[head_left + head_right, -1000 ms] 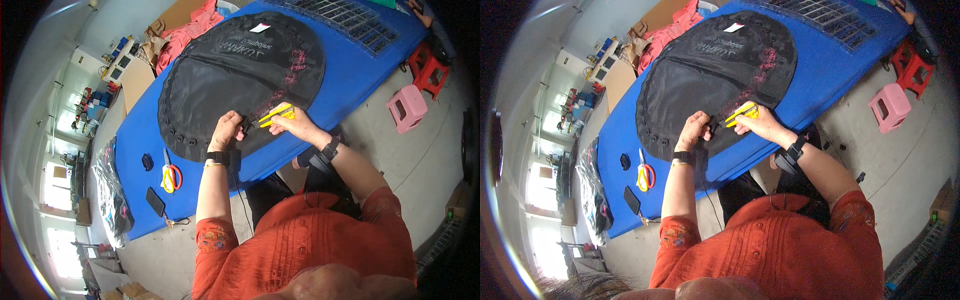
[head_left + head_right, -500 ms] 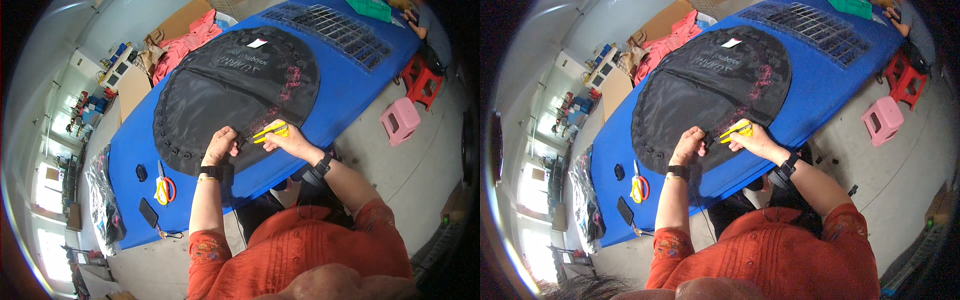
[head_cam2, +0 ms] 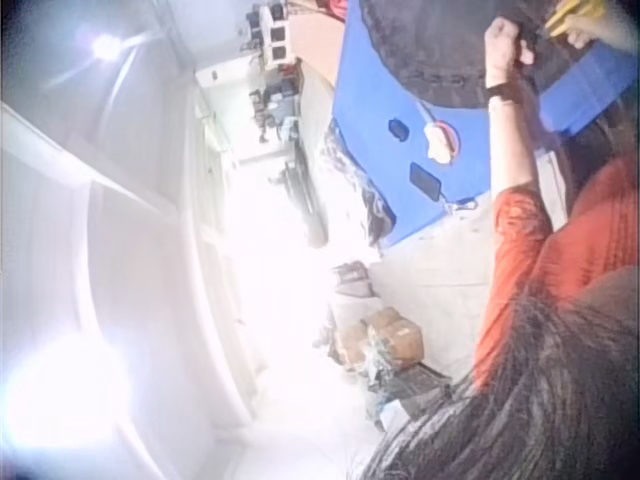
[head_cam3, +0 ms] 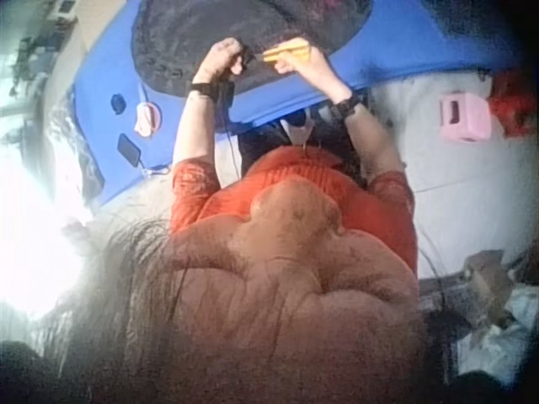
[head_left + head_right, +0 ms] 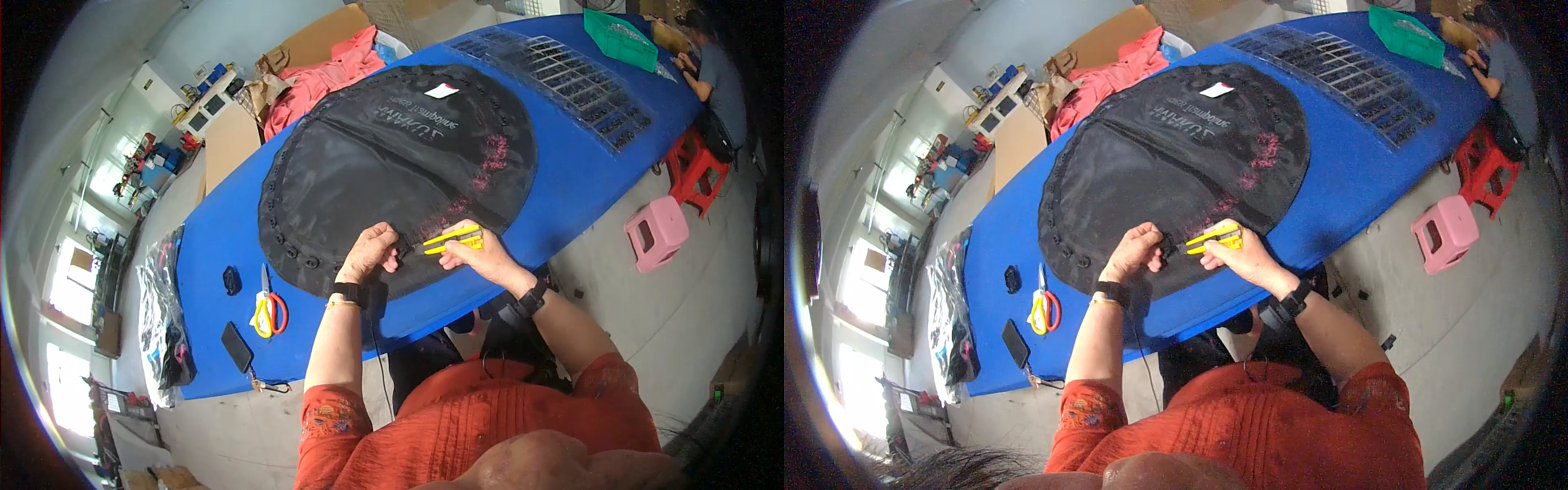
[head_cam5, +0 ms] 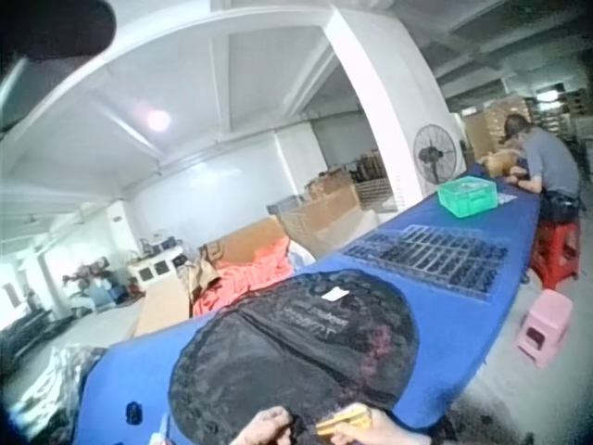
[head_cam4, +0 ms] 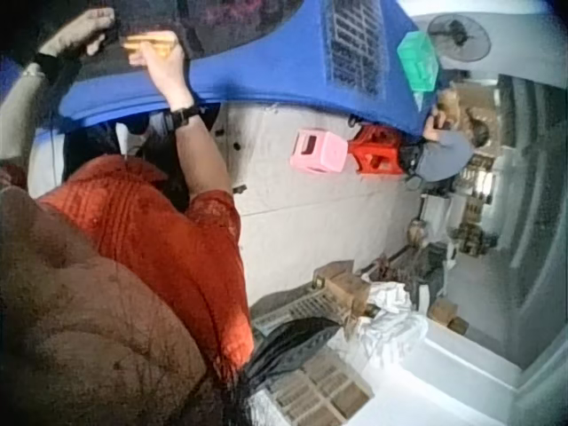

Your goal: Trimming excess threads from a circular black fabric component using a utility knife.

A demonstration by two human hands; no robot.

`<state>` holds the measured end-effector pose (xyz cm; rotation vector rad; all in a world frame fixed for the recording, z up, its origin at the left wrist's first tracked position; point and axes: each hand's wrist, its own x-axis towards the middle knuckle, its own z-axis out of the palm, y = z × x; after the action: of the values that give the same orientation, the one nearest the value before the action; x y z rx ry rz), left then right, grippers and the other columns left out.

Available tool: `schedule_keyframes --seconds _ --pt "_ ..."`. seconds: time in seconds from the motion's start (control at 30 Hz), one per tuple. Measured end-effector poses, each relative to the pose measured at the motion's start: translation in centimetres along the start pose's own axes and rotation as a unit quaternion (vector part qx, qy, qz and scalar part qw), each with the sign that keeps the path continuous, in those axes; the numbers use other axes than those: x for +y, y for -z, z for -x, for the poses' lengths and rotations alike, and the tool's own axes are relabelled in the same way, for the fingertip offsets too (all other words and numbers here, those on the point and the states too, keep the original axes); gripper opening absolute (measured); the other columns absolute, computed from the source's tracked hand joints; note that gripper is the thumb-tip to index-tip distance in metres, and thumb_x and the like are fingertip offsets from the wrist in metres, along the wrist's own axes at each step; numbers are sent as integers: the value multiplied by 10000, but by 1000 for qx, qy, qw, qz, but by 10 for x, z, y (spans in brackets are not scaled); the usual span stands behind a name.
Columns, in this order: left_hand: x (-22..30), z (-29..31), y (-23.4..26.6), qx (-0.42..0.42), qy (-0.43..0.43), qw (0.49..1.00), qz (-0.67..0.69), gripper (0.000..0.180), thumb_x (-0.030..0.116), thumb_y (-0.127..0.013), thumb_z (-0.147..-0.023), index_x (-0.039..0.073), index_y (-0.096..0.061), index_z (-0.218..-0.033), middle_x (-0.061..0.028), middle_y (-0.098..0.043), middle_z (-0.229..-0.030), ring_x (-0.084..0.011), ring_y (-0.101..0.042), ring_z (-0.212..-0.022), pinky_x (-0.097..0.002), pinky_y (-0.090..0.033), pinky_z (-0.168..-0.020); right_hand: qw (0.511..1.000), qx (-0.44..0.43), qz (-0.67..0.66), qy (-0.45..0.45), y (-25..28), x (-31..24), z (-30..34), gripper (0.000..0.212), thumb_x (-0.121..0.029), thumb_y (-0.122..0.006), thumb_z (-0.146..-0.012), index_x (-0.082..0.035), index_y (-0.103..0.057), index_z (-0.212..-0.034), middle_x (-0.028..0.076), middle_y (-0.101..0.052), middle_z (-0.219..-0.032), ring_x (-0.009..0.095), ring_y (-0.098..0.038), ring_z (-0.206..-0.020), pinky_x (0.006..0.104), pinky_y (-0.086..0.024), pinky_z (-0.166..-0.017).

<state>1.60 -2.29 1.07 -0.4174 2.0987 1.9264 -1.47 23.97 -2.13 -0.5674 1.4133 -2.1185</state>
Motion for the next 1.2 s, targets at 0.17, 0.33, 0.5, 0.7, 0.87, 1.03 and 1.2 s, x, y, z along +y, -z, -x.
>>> schedule_keyframes --seconds 0.17,0.33,0.5,0.7,0.87,1.03,1.2 --pt "1 2 -1 -4 -5 1000 15 109 144 -538 -930 73 -542 -847 -34 -573 -635 -156 -579 -455 -288 -524 -440 1000 -5 15 -6 1 -2 1 248 -91 -585 -970 8 -518 -1187 168 -667 -1000 200 -708 -829 322 -608 -743" --pt "0 1 1 -11 -3 1000 6 113 151 -535 -936 74 -538 -853 -33 -575 -637 -156 -585 -457 -287 -531 -446 1000 -8 23 1 0 -1 1 236 -87 -570 -979 9 -516 -1188 165 -665 -1003 201 -703 -831 320 -605 -738" --pt "0 1 0 -10 -3 1000 1 120 157 -525 -947 77 -533 -857 -35 -578 -644 -156 -594 -465 -285 -531 -441 1000 1 16 6 -1 1 2 218 -84 -607 -962 -1 -533 -1150 151 -674 -969 206 -703 -796 320 -604 -707" --pt "3 4 -2 -12 3 1000 13 83 144 -536 -943 95 -518 -878 -20 -567 -635 -148 -566 -441 -275 -509 -430 1000 5 10 -6 -1 -1 2 210 -89 -615 -963 -7 -545 -1143 144 -678 -947 203 -704 -793 310 -599 -697" --pt "0 0 0 -20 -5 1000 15 122 150 -522 -954 86 -520 -850 -30 -567 -635 -152 -588 -452 -283 -521 -421 1000 6 21 -6 -3 -5 3 211 -91 -611 -967 -8 -545 -1150 144 -677 -942 200 -704 -793 308 -597 -696" --pt "-1 -1 -1 -25 14 1000 10 116 153 -518 -959 83 -521 -866 -24 -567 -634 -150 -597 -456 -286 -534 -428 1000 11 13 -8 -1 -1 3 206 -76 -602 -969 -5 -545 -1153 146 -674 -959 201 -704 -792 309 -604 -699" --pt "-3 -4 2 -38 10 999 22 128 170 -535 -961 86 -518 -865 -30 -575 -640 -151 -604 -461 -285 -534 -427 999 30 41 4 -3 -3 3 259 -64 -559 -977 11 -499 -1217 169 -669 -996 219 -709 -819 322 -606 -739"
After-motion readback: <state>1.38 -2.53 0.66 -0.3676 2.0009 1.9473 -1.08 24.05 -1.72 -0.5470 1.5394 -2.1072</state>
